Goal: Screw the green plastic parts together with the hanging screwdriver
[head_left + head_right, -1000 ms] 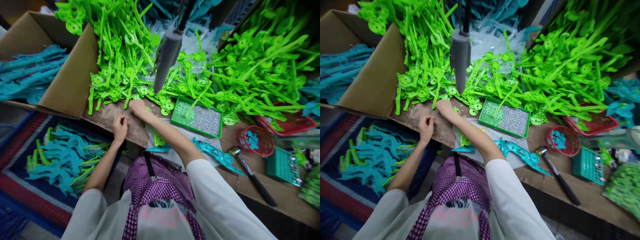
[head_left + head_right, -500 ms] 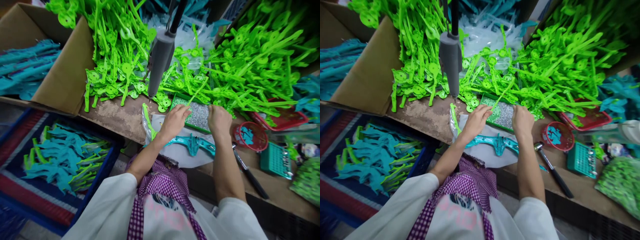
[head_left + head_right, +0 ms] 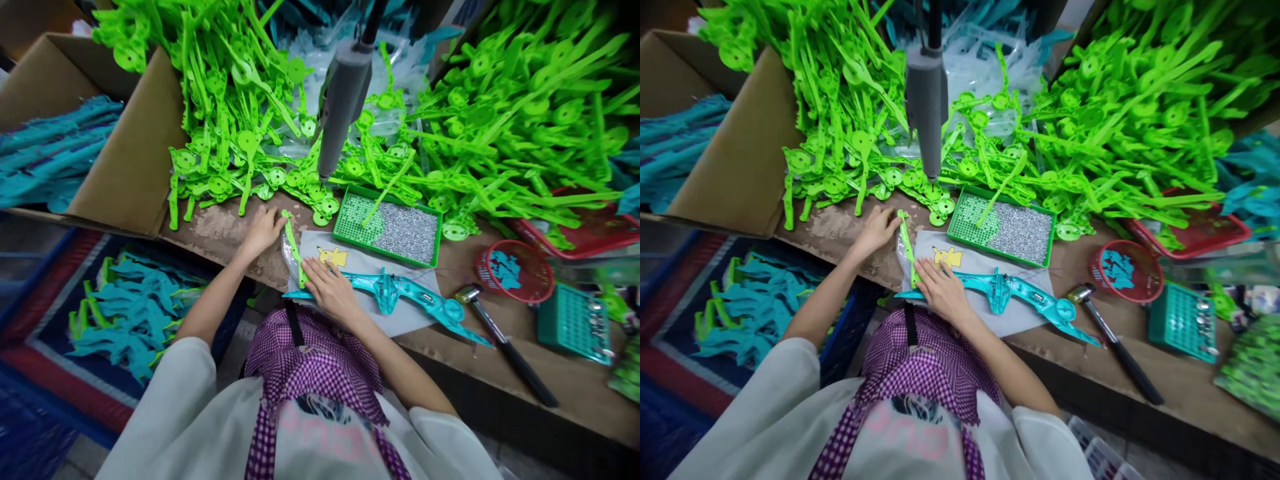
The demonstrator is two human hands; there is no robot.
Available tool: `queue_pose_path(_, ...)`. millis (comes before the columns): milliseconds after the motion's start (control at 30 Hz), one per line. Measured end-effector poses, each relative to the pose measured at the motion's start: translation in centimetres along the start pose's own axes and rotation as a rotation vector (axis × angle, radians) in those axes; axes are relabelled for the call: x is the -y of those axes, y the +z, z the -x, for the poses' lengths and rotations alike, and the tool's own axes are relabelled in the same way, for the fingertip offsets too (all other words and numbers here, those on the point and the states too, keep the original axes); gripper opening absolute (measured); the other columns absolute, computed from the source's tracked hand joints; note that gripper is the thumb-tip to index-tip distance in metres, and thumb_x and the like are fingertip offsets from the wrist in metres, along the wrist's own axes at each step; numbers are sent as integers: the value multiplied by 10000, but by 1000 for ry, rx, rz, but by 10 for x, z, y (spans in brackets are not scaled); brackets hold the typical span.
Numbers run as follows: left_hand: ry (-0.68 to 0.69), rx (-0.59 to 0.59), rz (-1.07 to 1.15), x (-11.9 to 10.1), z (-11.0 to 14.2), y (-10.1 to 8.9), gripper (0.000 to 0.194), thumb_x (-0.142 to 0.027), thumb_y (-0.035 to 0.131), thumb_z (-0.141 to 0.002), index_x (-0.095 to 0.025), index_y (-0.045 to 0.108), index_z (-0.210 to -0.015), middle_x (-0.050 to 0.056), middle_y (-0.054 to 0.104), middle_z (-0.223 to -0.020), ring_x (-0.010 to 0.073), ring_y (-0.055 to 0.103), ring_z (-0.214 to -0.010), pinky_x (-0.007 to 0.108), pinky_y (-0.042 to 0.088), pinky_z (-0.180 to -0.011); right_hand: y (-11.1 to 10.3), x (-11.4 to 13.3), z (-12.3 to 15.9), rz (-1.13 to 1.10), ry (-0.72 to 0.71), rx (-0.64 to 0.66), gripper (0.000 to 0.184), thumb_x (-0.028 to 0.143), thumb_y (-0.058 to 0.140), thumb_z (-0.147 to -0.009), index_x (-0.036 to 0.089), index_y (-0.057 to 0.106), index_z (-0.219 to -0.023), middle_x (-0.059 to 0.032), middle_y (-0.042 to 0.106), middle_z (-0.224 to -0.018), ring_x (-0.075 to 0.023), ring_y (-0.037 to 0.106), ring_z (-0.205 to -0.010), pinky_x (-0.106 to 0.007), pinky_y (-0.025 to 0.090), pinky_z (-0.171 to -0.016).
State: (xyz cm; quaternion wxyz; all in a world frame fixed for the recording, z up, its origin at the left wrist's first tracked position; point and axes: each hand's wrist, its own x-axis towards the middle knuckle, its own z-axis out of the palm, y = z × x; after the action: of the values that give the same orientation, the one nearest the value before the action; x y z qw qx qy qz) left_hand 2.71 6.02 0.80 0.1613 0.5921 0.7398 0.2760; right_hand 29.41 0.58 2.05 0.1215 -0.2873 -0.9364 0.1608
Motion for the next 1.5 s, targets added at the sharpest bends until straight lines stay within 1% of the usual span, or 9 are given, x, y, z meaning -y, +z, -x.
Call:
queue_pose_path(200,-132,131,200,-15,-12,-6,136,-214,705,-854,-157,649,-963,96,659,-970,278,650,-1048,457,506,-1010,3,-3,4,88,-57,-50,472,284,394,-1056,136,521,-1486,-122,562,-1497,-213,511,-1433,-423,433,-1194)
queue_pose_path(500,-648,240,1135,-33,-13,-23,74,-149,714,-879,-107,654,-869,93,758,-835,164,726,-766,328,568,-859,12,-8,11,94,-117,-85,515,277,451,-1040,159,448,-1542,-113,552,-1510,-213,479,-1459,-427,398,-1222)
queue_pose_path(733,-736,109,1217,-33,-8,-17,35,-111,737,-848,-102,708,-829,88,769,-801,162,732,-737,323,579,-865,9,-6,10,121,-141,-120,495,279,466,-1038,148,483,-1515,-114,576,-1484,-212,509,-1436,-424,425,-1202)
queue_pose_path(967,-723,139,1333,-29,4,-14,122,-31,753,-747,-107,740,-841,70,777,-844,138,730,-790,263,561,-881,10,-4,9,135,-155,-139,526,257,454,-1035,135,430,-1547,-122,599,-1462,-244,555,-1392,-455,509,-1146)
queue_pose_path(1133,-724,66,1284,-29,2,-6,97,-55,743,-721,-109,738,-802,65,766,-800,153,723,-784,289,562,-882,-13,-5,6,3,-112,-152,680,342,443,-1038,364,137,-1645,-36,609,-1472,-255,565,-1380,-476,569,-1106)
queue_pose_path(1200,-713,76,1273,-30,1,-5,95,-62,744,-708,-115,734,-786,66,768,-804,158,723,-784,290,566,-865,-46,-8,-17,-101,-70,-265,652,425,415,-1049,433,124,-1633,13,573,-1507,-248,496,-1442,-492,524,-1151)
queue_pose_path(1300,-679,100,1242,-31,1,-5,111,-80,752,-697,-122,743,-800,66,770,-814,155,721,-772,269,565,-828,-102,-14,-89,-270,64,-513,683,588,427,-1014,336,236,-1620,-30,483,-1559,-310,326,-1544,-551,416,-1216)
queue_pose_path(1400,-688,93,1192,-33,1,-6,125,-98,783,-673,-124,740,-787,63,764,-795,148,711,-730,253,560,-774,-136,-22,-172,-548,47,-478,723,745,472,-922,265,462,-1464,-59,639,-1352,-246,582,-1340,-418,539,-1096)
queue_pose_path(1500,-716,81,1162,-35,-1,-8,159,-116,826,-642,-131,718,-757,61,756,-770,158,706,-698,264,558,-733,-137,-35,-212,-753,-4,-431,729,837,603,-760,218,626,-1145,-39,730,-1056,-189,685,-1009,-361,604,-900)
